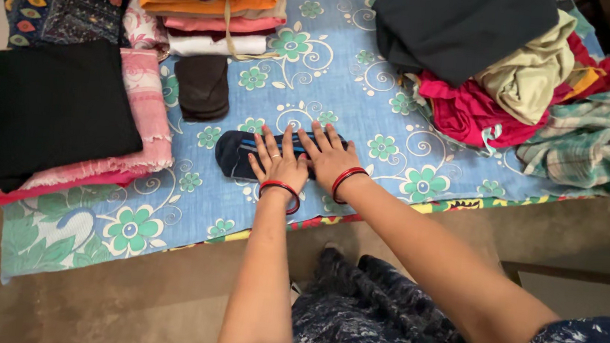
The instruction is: The person folds a pair of dark socks and a pair of dark blue socks on a floral-patterned table, then folds a pair of black trousers and a pair of beige trousers. Each item is smoothed and placed into a neat stack.
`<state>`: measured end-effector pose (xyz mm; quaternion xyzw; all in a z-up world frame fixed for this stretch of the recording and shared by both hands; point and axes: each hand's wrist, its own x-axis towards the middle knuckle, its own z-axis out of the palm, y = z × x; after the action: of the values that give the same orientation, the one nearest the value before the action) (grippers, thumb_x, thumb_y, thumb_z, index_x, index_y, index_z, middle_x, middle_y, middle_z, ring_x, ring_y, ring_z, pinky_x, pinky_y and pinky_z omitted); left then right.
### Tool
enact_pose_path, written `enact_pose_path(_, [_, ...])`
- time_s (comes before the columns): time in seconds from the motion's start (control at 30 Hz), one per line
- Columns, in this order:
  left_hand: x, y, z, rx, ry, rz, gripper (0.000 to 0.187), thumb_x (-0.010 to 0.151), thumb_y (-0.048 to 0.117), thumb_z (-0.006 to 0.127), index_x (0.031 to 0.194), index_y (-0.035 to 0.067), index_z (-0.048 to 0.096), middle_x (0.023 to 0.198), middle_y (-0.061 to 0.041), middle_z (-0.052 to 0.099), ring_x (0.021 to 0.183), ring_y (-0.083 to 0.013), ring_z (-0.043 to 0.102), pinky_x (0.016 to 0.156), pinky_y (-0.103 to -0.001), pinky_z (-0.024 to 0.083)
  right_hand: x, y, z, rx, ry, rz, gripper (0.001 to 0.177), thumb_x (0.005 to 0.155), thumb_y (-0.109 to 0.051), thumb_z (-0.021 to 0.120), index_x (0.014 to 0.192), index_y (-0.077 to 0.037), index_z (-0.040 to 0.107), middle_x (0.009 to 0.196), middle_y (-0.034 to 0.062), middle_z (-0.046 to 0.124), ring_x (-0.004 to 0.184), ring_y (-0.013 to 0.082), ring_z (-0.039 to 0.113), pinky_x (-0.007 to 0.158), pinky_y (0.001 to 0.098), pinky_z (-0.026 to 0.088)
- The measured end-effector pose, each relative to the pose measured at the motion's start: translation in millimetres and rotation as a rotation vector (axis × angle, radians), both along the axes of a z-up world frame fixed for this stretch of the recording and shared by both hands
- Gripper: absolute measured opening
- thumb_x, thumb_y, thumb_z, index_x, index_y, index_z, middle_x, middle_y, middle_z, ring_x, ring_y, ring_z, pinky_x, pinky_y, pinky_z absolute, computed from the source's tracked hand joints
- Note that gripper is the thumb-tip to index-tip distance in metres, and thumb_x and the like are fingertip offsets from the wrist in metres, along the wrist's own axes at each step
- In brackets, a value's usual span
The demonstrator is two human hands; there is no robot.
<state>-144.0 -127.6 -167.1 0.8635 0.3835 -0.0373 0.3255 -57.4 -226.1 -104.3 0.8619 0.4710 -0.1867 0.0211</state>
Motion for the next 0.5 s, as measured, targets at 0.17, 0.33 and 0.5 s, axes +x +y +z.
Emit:
enact_pose_path(0.17, [-1,2,-2,0.017,-0.026,-0.019,0.088,0.092,0.043,0.065,0.163,0.035,0.013,0.17,-0.016,-0.018,0.156,-0.0373,-0.021,0.121,-0.062,-0.008,0,-17,-4,0.25,-0.002,-0.136,0.087,0.091,-0.042,0.069,0.159,-0.009,0.025,0.162,0.0177,0.029,0.147,0.0363,0.031,0.112,0.0542,0.037])
enact_pose_path(0.33, [-7,9,3,-0.01,-0.015,-0.065,0.106,0.083,0.043,0.078,0.163,0.033,0.009,0.171,-0.013,-0.013,0.156,-0.036,-0.018,0.122,-0.061,-0.006,1,-35,-15,0.447,-0.003,-0.491,0.098,0.063,-0.04,0.098,0.138,0.001,0.05,0.126,0.0242,0.06,0.119,0.0411,0.058,0.1,0.0437,0.049])
enact_pose_path(0.5, [-10,6,18,0.017,-0.027,-0.038,0.114,0.078,0.04,0.084,0.163,0.032,0.009,0.172,-0.012,-0.002,0.158,-0.0335,-0.01,0.123,-0.059,-0.001,16,-45,-47,0.743,0.344,-0.677,0.08,0.057,-0.028,0.099,0.118,-0.001,0.057,0.102,0.0157,0.069,0.095,0.0302,0.07,0.085,0.0408,0.057])
